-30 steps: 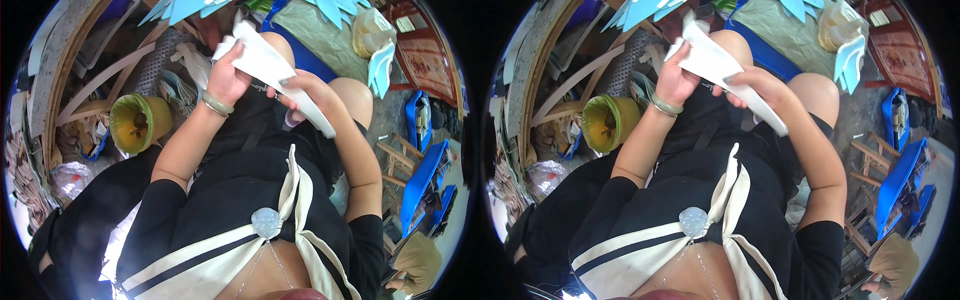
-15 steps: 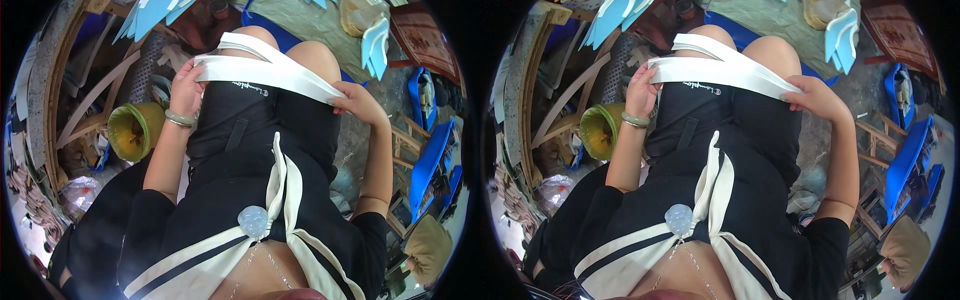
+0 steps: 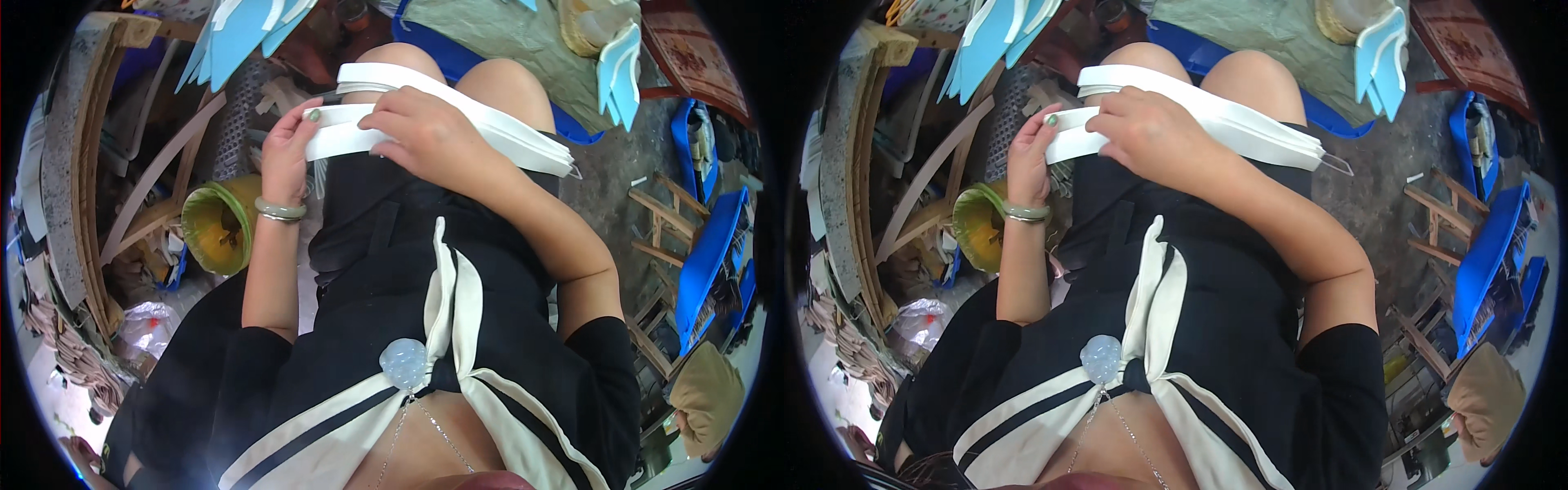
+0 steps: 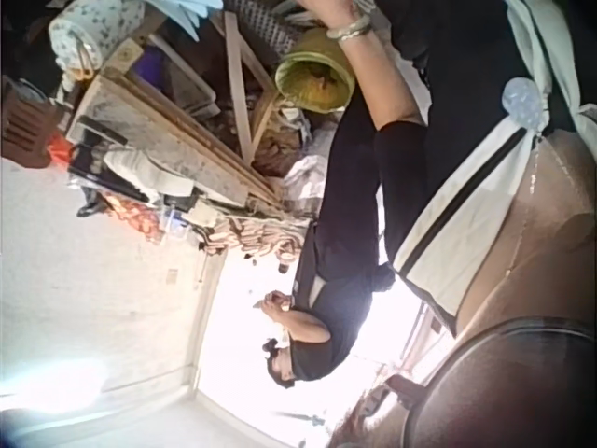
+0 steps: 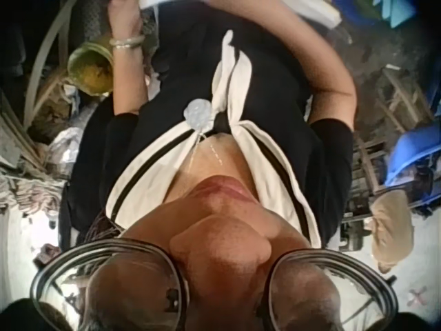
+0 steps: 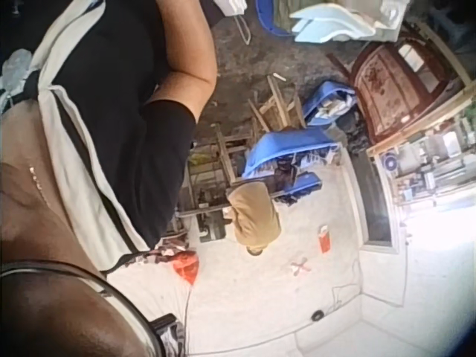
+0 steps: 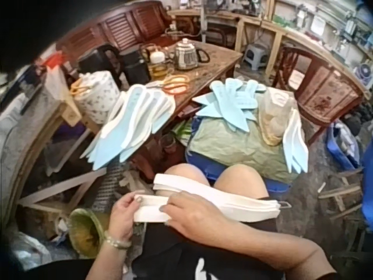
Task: The person assembles shoe insoles by hand, attaching white fabric straps to light-blue insole blanks. They pick up an insole, align and press a strap onto it, then place the finished unit into a growing stack on their lap. The process repeats with multiple insoles and straps, with occasional repositioning of the stack.
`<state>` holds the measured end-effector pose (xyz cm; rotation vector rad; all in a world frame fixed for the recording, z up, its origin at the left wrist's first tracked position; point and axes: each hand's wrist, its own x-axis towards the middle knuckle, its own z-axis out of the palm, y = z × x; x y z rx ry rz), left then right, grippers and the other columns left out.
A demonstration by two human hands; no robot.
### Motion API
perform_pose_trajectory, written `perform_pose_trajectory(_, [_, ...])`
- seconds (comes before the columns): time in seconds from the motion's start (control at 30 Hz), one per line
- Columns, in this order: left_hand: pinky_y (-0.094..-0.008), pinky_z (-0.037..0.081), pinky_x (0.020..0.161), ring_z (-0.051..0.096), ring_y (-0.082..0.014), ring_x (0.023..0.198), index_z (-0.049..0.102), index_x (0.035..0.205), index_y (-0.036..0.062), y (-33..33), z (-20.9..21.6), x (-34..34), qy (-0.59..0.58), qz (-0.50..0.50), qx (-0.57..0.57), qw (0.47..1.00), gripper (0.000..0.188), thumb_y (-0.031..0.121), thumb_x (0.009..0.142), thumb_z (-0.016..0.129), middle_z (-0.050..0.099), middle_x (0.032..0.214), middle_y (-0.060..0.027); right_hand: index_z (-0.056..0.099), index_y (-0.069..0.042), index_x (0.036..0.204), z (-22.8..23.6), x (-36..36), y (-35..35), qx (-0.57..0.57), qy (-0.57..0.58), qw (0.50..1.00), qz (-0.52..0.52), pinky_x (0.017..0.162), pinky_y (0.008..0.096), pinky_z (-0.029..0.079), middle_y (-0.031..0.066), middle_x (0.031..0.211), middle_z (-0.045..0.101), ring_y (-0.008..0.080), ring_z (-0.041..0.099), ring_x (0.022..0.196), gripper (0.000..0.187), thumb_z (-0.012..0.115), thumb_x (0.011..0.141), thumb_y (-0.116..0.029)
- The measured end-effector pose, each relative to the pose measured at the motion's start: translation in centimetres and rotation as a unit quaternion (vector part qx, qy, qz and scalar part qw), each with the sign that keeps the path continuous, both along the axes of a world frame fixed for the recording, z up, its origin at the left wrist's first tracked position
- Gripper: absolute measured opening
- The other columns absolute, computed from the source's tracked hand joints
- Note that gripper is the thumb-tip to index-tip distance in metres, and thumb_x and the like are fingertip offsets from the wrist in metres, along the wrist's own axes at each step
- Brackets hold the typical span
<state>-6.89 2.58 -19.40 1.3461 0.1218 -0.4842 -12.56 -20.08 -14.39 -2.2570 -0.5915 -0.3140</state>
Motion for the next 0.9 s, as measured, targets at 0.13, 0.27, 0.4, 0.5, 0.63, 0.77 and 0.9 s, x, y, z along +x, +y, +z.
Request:
perform_pose_trajectory(0.13, [-0.0248,0.049,0.081,0.062,-0.0158,0.096,0.043,0.133,0.0013,0.7,0.8,-0.3,-0.001,-0.005,0.010,1.000,0.052,-0.003,0.085,0.061,0.051,0.118,-0.0105,0.061,-0.007,0.085,-1.8,0.7,1.9,-0.046,0.000,0.999,-0.009,0.076,0.0391,0.046,0.0070,0.088,0.056,0.0281,0.055,0.085,0.021,0.073,0.068,-0.007])
perform_pose_trajectory(0.27, [-0.0241,0.049,0.080,0.060,-0.0120,0.093,0.046,0.131,0.0013,1.6,1.5,-1.1,-0.053,-0.011,0.022,0.998,0.051,-0.005,0.083,0.061,0.048,0.122,-0.0105,0.056,-0.006,0.077,-1.9,0.9,2.1,-0.016,0.008,1.000,0.001,0.072,0.0385,0.045,0.0067,0.083,0.054,0.0274,0.053,0.081,0.018,0.071,0.068,-0.005])
perform_pose_trajectory(0.4, [-0.0234,0.048,0.080,0.058,-0.0104,0.091,0.046,0.130,0.0014,2.0,2.0,-1.2,-0.065,-0.028,0.064,0.995,0.051,-0.003,0.083,0.063,0.051,0.116,-0.0098,0.058,-0.007,0.077,-1.1,0.5,1.9,-0.024,0.016,1.000,0.014,0.074,0.0387,0.044,0.0058,0.082,0.056,0.0256,0.055,0.084,0.013,0.069,0.071,-0.006])
perform_pose_trajectory(0.5, [-0.0232,0.048,0.081,0.058,-0.0094,0.091,0.049,0.128,0.0015,2.3,1.8,-0.8,-0.064,-0.041,0.061,0.995,0.047,-0.001,0.083,0.064,0.053,0.112,-0.0088,0.058,-0.007,0.076,-0.9,0.4,1.7,-0.012,0.008,1.000,0.006,0.074,0.0379,0.044,0.0053,0.077,0.057,0.0251,0.056,0.081,0.011,0.068,0.072,-0.005])
perform_pose_trajectory(0.63, [-0.0248,0.047,0.081,0.058,-0.0097,0.090,0.058,0.118,0.0008,1.8,1.1,-0.8,-0.215,0.019,0.165,0.962,0.031,0.007,0.088,0.063,0.057,0.107,-0.0069,0.062,-0.004,0.081,-0.9,0.4,1.1,0.051,0.118,0.990,-0.051,0.069,0.0334,0.046,0.0049,0.072,0.060,0.0215,0.058,0.073,0.007,0.067,0.076,-0.004])
perform_pose_trajectory(0.77, [-0.0259,0.048,0.080,0.062,-0.0122,0.086,0.063,0.110,-0.0004,0.8,4.0,-1.8,-0.180,-0.014,0.136,0.974,0.025,0.018,0.094,0.058,0.066,0.097,-0.0064,0.065,-0.001,0.089,-0.5,0.7,0.0,0.284,0.324,0.900,-0.066,0.066,0.0233,0.047,0.0015,0.077,0.064,0.0095,0.059,0.070,0.007,0.066,0.082,-0.005])
perform_pose_trajectory(0.9, [-0.0263,0.050,0.077,0.064,-0.0135,0.081,0.062,0.110,-0.0036,-2.3,5.4,-2.9,-0.067,-0.015,-0.017,0.997,0.028,0.020,0.096,0.057,0.069,0.093,-0.0096,0.065,-0.002,0.092,0.0,0.7,-0.5,0.362,0.360,0.858,-0.053,0.070,0.0201,0.047,-0.0003,0.084,0.065,0.0045,0.058,0.077,0.010,0.068,0.083,-0.005])
